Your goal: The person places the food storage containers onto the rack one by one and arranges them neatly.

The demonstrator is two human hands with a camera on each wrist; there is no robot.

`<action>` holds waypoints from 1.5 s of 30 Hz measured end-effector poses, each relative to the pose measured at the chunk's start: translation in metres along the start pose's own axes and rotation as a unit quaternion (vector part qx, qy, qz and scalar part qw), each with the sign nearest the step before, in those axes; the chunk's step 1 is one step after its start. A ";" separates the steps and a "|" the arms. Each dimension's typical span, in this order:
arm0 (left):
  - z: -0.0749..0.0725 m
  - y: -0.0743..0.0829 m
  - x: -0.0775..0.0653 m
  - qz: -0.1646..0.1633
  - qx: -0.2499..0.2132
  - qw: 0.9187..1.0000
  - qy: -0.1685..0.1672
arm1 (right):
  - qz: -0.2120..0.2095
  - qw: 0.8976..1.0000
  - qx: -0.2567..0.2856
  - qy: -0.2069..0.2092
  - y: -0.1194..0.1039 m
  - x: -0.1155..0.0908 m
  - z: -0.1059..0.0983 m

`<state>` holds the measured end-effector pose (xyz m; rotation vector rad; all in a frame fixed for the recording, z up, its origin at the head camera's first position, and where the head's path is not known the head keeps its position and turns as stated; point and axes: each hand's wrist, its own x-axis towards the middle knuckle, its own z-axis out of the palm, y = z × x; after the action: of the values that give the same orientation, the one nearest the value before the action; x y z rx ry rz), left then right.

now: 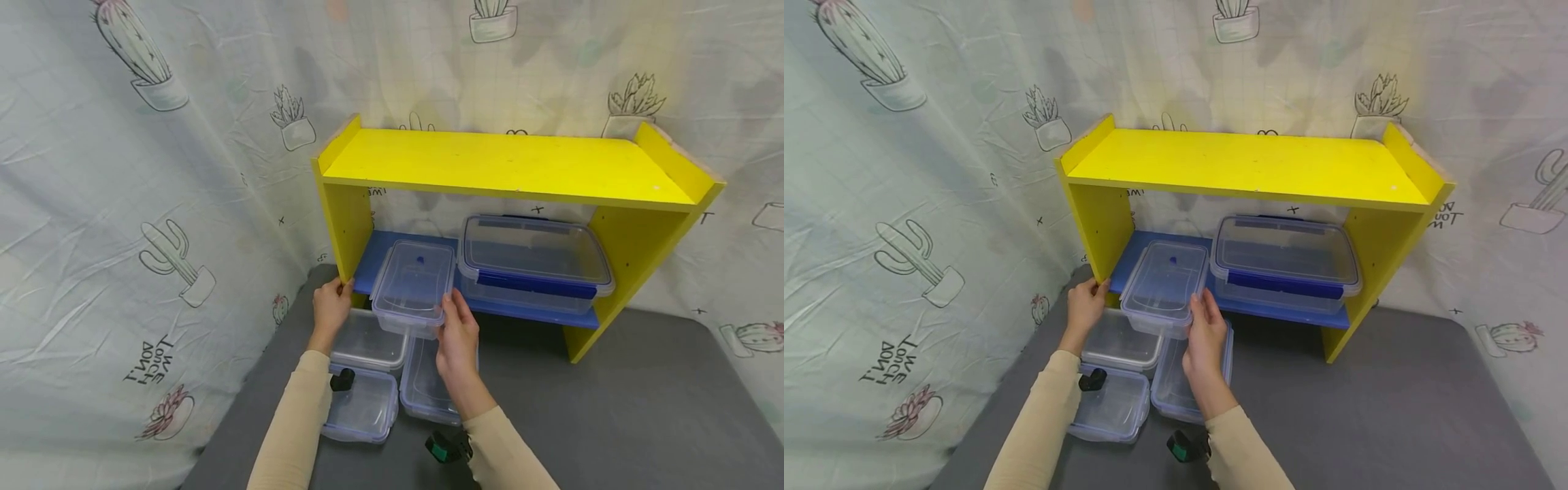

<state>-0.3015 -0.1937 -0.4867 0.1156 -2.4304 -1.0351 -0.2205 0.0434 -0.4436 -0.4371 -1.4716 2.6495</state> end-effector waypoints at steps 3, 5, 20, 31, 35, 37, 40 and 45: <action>0.000 0.001 0.000 -0.005 0.002 1.000 -0.003 | 0.009 1.000 -0.003 -0.004 0.000 -0.001 -0.002; 0.000 0.001 -0.001 -0.006 0.002 1.000 -0.007 | 0.019 1.000 -0.001 -0.016 -0.001 -0.003 -0.004; -0.001 -0.002 0.002 0.000 0.004 1.000 0.001 | -0.002 0.994 0.085 -0.074 -0.001 -0.010 -0.007; -0.001 0.001 0.001 -0.004 0.006 1.000 -0.002 | -0.042 0.995 0.084 -0.035 0.006 -0.007 -0.002; -0.001 0.001 0.001 -0.004 0.009 1.000 -0.004 | -0.047 0.996 0.073 -0.018 0.009 -0.005 -0.003; -0.001 0.001 0.001 -0.003 0.007 1.000 -0.005 | -0.050 0.996 0.074 -0.016 0.010 -0.003 -0.003; 0.000 -0.001 0.001 -0.002 0.005 1.000 -0.004 | -0.046 0.996 0.082 -0.013 0.012 -0.001 -0.002; 0.001 -0.002 0.001 -0.004 0.003 1.000 -0.006 | -0.041 0.997 0.061 -0.003 0.013 -0.002 -0.003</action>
<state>-0.3025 -0.1946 -0.4881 0.1221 -2.4470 -1.0354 -0.2168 0.0378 -0.4557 -0.3506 -1.2895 2.6592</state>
